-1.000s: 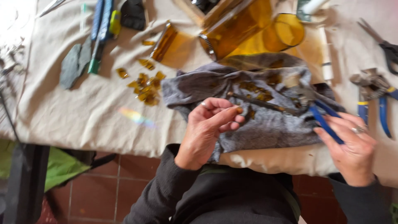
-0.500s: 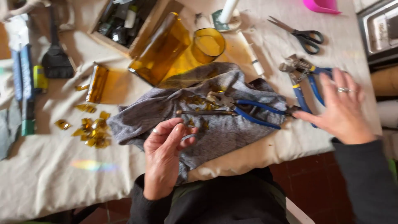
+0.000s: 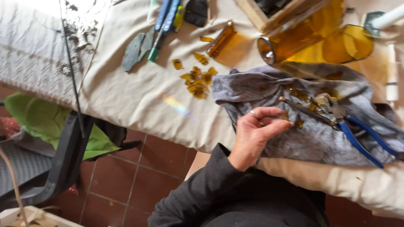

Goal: Cutting and shaping small pieces of brown glass using a glass cutter and nippers.

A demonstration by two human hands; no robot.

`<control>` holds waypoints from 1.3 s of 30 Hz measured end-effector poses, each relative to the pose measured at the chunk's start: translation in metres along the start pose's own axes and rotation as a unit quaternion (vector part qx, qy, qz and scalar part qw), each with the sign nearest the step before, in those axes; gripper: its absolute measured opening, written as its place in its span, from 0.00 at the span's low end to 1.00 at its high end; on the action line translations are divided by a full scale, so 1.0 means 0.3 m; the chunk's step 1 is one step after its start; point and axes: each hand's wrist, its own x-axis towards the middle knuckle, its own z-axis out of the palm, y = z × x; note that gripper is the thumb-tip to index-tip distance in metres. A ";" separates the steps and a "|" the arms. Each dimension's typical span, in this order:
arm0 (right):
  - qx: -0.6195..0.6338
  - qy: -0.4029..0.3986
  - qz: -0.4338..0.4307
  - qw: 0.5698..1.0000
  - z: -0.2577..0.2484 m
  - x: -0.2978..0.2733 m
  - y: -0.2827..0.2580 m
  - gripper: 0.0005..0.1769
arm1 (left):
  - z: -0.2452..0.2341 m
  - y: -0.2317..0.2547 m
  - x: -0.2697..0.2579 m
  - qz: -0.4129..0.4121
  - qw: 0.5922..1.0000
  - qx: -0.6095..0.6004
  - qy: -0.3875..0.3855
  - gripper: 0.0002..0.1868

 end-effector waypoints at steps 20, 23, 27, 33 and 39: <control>-0.674 0.209 -0.676 0.213 -0.116 -0.312 0.109 0.18 | -0.017 -0.009 0.002 0.060 0.996 0.054 -0.033 0.11; -0.703 0.253 -0.653 0.121 -0.083 -0.277 0.098 0.20 | -0.017 -0.005 0.009 0.071 0.995 0.062 -0.035 0.12; -0.730 0.270 -0.624 0.065 -0.034 -0.267 0.141 0.23 | -0.010 0.016 0.003 0.059 0.997 0.052 -0.026 0.12; -0.762 0.231 -0.605 -0.007 -0.008 -0.261 0.171 0.25 | -0.017 0.017 0.002 0.054 0.998 0.039 -0.016 0.11; -0.763 0.253 -0.595 -0.007 0.001 -0.259 0.177 0.26 | -0.016 0.016 -0.002 0.053 0.996 0.065 -0.019 0.09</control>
